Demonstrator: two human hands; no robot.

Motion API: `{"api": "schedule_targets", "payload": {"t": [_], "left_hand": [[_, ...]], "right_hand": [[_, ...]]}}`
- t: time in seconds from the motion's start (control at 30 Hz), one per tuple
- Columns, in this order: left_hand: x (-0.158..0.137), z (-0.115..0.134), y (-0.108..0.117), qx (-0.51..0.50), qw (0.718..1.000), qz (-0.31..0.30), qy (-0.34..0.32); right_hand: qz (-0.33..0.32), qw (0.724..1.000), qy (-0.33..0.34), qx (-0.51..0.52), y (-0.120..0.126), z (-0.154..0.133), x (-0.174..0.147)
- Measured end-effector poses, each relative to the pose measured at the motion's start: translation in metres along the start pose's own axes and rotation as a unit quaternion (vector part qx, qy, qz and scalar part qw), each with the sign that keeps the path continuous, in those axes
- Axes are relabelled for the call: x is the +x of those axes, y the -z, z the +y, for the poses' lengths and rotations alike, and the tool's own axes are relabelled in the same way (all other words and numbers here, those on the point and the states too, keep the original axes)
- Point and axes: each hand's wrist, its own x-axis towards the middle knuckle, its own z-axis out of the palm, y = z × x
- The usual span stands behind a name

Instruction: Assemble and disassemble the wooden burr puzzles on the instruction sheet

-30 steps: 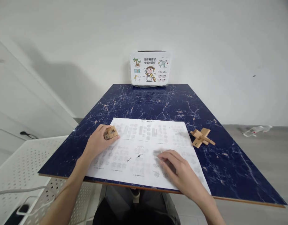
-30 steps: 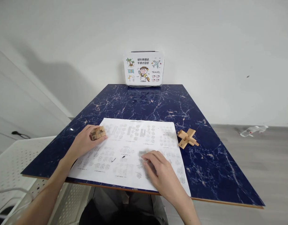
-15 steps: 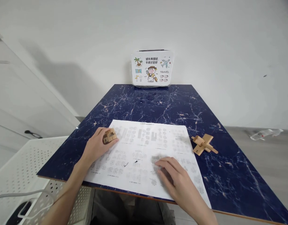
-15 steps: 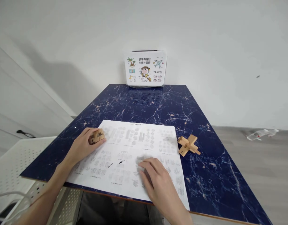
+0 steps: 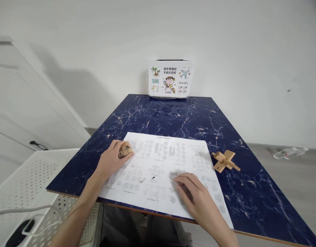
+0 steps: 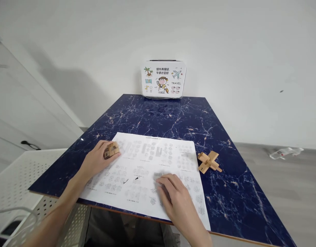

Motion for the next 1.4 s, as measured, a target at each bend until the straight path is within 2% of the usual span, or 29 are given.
{"api": "schedule_targets", "payload": {"t": [0.4, 0.5, 0.53, 0.6, 0.73, 0.8, 0.93, 1.07, 1.2, 1.33, 1.4], "left_hand": [[-0.005, -0.001, 0.002, -0.007, 1.0, 0.014, -0.013], [-0.006, -0.003, 0.002, -0.016, 1.0, 0.016, -0.007], [-0.006, -0.003, 0.002, -0.022, 1.0, 0.017, -0.004], [-0.008, -0.004, 0.004, -0.036, 0.999, 0.024, 0.005], [-0.02, -0.006, 0.011, -0.091, 0.991, 0.092, 0.028], [-0.029, -0.007, 0.014, -0.114, 0.984, 0.133, 0.031], [-0.048, -0.002, 0.013, -0.156, 0.978, 0.141, -0.002], [-0.065, 0.024, 0.007, -0.166, 0.979, 0.108, -0.057], [-0.084, 0.07, 0.002, -0.209, 0.972, 0.033, -0.106], [-0.092, 0.114, 0.0, -0.284, 0.946, -0.104, -0.114], [-0.089, 0.129, -0.002, -0.316, 0.928, -0.153, -0.124]], "right_hand": [[0.007, 1.0, 0.015, -0.002, -0.002, -0.001, 0.003], [0.028, 1.0, 0.009, -0.006, 0.002, -0.003, 0.002], [0.053, 0.998, 0.005, -0.016, 0.006, -0.003, 0.0], [0.142, 0.988, 0.0, -0.055, 0.017, 0.0, -0.003], [0.353, 0.922, -0.02, -0.158, 0.052, 0.019, -0.011], [0.384, 0.9, -0.042, -0.203, 0.068, 0.034, -0.012], [0.322, 0.902, -0.057, -0.283, 0.087, 0.064, -0.01], [0.303, 0.915, -0.049, -0.26, 0.093, 0.071, -0.007], [0.293, 0.946, -0.021, -0.14, 0.086, 0.047, -0.01], [0.207, 0.977, -0.038, 0.045, 0.061, 0.014, -0.014], [0.167, 0.978, -0.045, 0.118, 0.046, 0.001, -0.014]]}}
